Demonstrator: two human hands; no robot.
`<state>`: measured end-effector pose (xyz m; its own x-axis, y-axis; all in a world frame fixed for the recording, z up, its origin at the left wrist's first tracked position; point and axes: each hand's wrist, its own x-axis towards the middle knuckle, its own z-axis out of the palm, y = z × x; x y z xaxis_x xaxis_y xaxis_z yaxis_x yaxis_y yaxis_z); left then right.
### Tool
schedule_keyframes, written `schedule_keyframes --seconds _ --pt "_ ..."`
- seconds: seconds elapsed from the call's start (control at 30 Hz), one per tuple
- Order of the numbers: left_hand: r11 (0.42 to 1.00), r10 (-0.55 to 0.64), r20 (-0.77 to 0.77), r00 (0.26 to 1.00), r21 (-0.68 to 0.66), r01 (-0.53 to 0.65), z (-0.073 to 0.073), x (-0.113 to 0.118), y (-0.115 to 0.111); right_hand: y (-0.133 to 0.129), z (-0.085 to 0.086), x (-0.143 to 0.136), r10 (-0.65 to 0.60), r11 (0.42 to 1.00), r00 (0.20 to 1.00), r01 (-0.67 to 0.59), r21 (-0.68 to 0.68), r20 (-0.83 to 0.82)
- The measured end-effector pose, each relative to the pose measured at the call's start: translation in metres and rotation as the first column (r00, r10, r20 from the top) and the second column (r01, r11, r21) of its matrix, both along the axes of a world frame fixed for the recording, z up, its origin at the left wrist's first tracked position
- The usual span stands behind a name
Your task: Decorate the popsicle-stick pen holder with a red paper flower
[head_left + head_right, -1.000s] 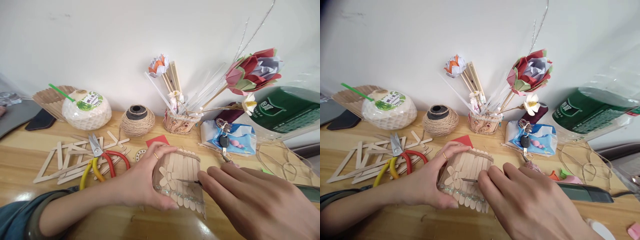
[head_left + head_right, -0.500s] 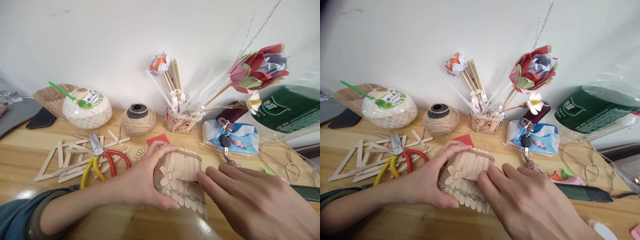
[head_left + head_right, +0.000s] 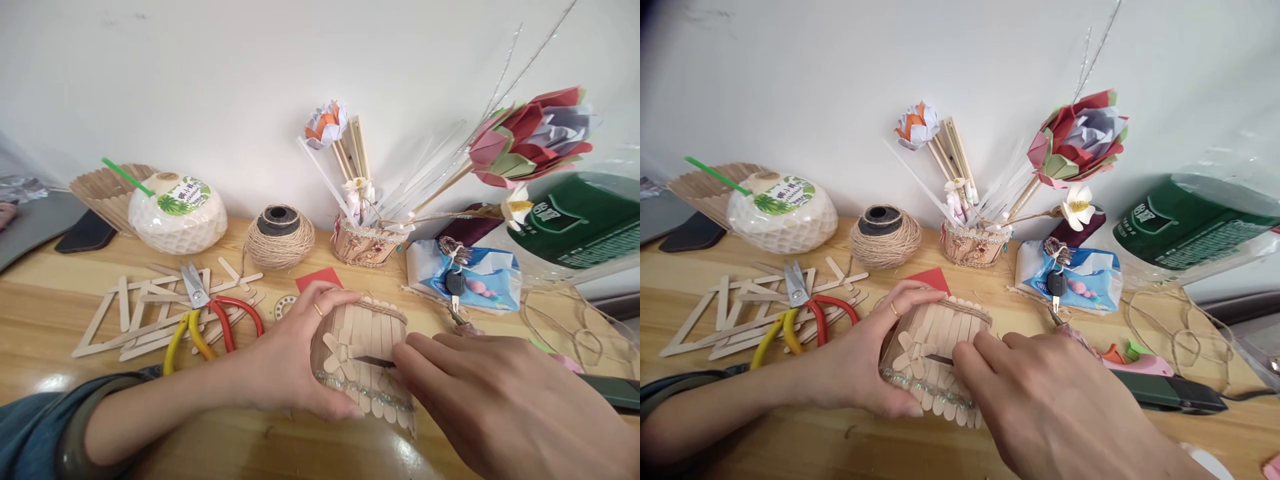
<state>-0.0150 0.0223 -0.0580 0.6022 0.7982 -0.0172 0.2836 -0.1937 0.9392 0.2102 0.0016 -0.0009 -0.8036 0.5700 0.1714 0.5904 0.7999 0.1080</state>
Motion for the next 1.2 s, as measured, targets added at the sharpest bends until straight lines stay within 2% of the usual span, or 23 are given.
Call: schedule_keyframes --seconds 0.43,0.63,0.73,0.97,1.2 --pt "1.0 -0.006 -0.019 1.0 0.013 0.007 0.001 0.0 -0.001 0.004 -0.002 0.005 0.103 0.994 0.995 -0.103 0.023 0.015" --pt "1.0 -0.009 0.018 1.0 0.013 0.008 -0.001 0.0 0.0 0.0 -0.004 0.002 0.027 0.999 0.999 -0.025 0.029 -0.04" --pt "1.0 -0.008 0.026 1.0 0.018 0.008 -0.001 0.0 -0.001 -0.007 -0.006 0.004 -0.005 0.996 0.999 0.008 0.085 -0.039" --pt "1.0 0.0 0.024 1.0 0.022 0.0 -0.001 0.0 -0.001 -0.016 -0.013 0.01 -0.004 0.995 1.0 0.005 0.101 -0.008" --pt "0.999 -0.004 0.029 1.0 0.032 0.003 -0.004 -0.001 -0.001 -0.014 -0.009 0.005 -0.019 0.988 1.0 0.017 0.152 0.012"
